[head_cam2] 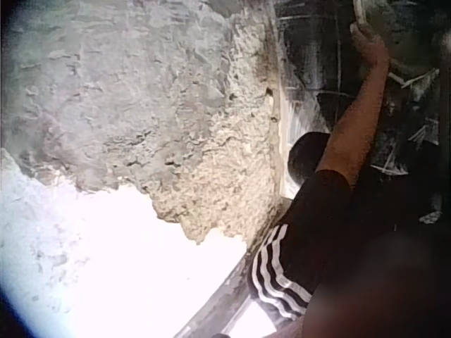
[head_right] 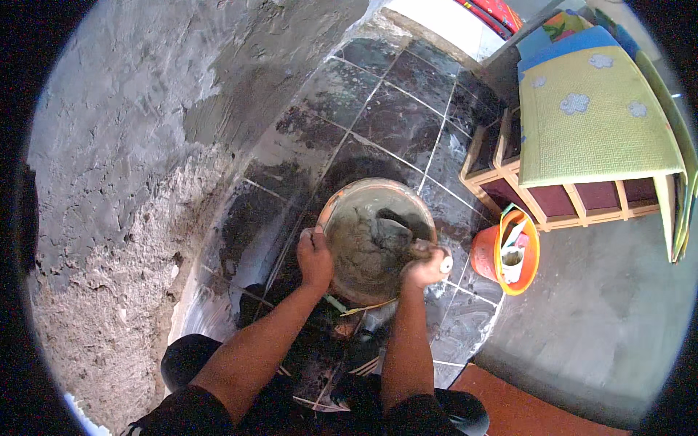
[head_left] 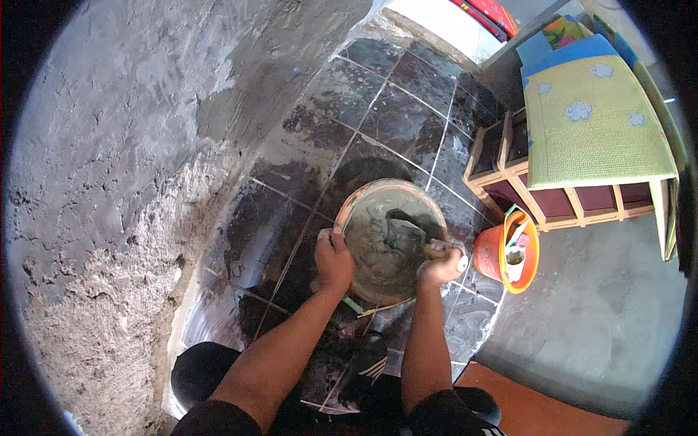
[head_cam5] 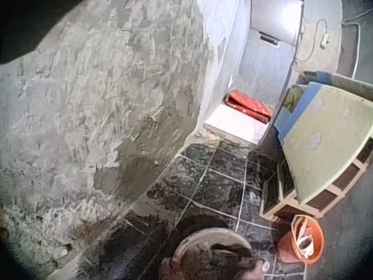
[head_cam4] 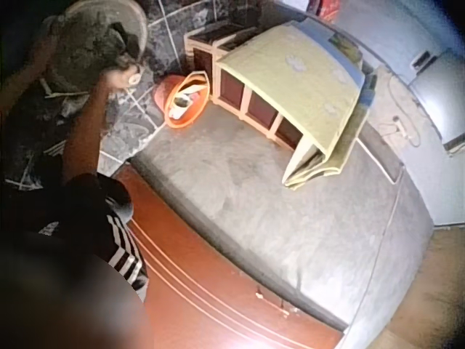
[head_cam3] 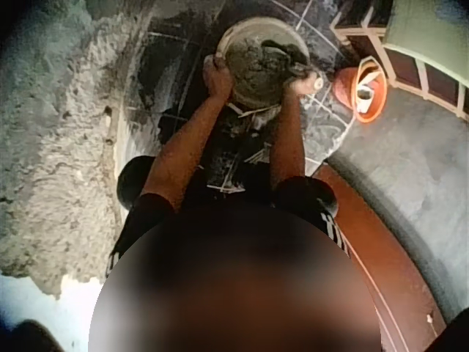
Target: Applying and smoothing plaster or cement onto a wall using a trowel.
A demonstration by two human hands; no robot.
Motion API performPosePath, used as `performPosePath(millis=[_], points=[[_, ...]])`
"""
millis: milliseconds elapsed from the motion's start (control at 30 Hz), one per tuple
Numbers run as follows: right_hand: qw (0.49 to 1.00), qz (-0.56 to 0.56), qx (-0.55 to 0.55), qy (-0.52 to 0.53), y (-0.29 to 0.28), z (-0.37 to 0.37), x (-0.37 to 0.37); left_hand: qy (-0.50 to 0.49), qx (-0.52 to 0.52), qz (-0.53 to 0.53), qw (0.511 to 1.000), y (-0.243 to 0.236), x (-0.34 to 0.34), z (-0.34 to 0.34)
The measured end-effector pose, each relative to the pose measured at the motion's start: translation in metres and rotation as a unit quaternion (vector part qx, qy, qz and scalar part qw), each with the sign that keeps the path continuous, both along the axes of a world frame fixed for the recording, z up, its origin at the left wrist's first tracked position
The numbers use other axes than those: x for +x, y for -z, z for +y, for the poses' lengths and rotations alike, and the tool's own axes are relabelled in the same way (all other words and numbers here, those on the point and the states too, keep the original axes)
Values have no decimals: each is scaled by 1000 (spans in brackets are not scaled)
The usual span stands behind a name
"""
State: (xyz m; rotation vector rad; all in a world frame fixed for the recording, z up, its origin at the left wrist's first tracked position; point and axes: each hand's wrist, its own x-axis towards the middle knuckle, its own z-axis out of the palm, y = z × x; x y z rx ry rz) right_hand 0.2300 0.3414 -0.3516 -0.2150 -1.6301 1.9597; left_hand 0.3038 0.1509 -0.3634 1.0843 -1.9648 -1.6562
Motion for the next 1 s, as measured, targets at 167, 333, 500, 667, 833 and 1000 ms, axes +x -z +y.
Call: performPosePath(millis=[167,333,500,667,833,1000], points=[[980,-86,-178,-3,-13,0,25,-2,9,-1,1000,-13,2,8],[993,-67,-93,40,-23,-18,55,-14,7,-25,1000,1,5,6],[994,41,-20,-100,-70,-24,53,5,23,-9,1000,-1,5,3],[976,65,11,-209,-72,-48,10,9,39,-3,999,-7,-5,-12],[960,11,-7,-279,-66,-92,-17,86,6,-25,996,-4,-15,-31],[885,-59,151,-438,-55,-77,-38,93,-16,-22,995,-6,-19,-28]])
